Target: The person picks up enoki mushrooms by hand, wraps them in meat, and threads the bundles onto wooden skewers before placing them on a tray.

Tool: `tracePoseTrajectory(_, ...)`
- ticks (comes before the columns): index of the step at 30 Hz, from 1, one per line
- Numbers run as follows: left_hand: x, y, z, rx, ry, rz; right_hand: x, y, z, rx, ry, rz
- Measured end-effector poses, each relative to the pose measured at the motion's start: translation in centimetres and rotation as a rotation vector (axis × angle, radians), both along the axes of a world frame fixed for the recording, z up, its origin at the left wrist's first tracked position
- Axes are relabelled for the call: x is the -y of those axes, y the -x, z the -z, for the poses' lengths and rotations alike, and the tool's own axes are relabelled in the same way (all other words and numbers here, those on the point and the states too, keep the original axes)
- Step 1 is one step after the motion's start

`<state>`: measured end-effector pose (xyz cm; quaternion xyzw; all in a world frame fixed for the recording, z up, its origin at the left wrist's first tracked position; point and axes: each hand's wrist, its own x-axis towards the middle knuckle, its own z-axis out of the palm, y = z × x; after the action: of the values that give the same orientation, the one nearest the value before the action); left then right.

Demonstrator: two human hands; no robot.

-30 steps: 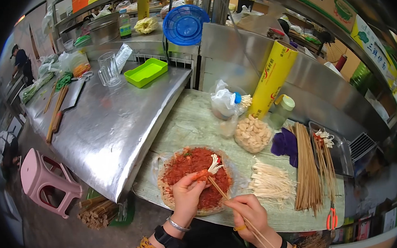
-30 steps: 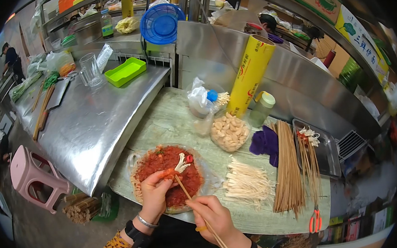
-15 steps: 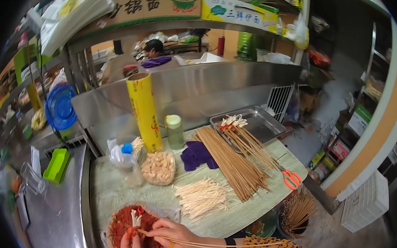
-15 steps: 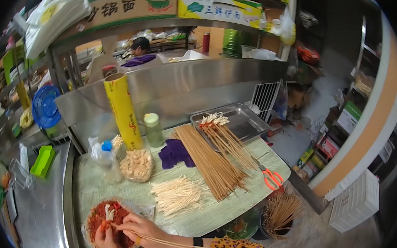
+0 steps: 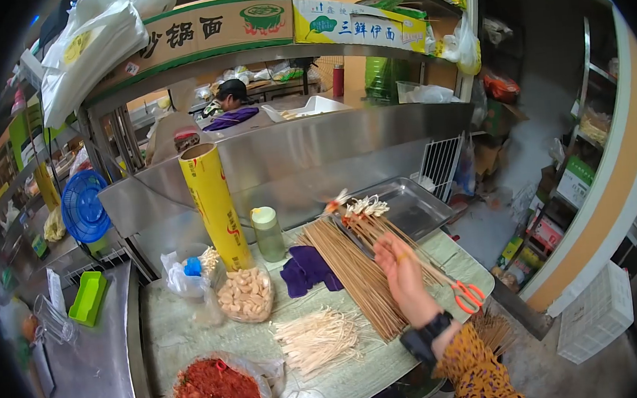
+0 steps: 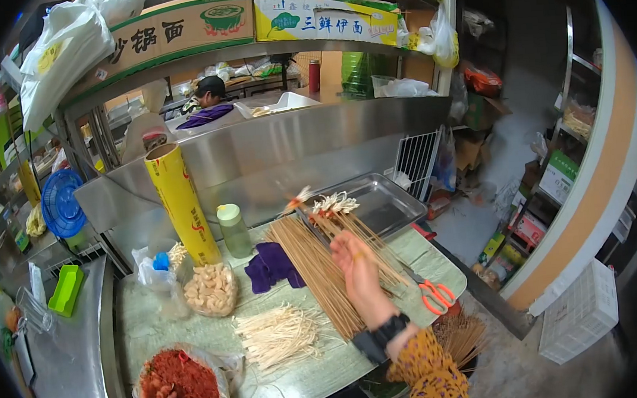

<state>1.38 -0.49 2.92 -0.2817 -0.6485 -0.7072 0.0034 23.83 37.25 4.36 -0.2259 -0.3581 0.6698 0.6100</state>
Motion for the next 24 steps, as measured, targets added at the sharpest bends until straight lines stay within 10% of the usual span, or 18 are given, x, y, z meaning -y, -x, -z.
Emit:
tracePoseTrajectory(10, -0.3, -0.3, -1.6, -0.180, 0.274, -0.065, -7.3, 0.0, 3.3, -0.025, 0.436, -0.045)
tracePoseTrajectory(16, 0.0, 1.6, 3.8, 0.246, -0.100, 0.011, -1.5, -0.6, -0.7, 0.878, -0.071, -0.327)
tracePoseTrajectory(24, 0.1, 1.3, 3.0, 0.222, -0.093, 0.034, 5.0, 6.1, -0.8, 1.227, -0.590, -0.503)
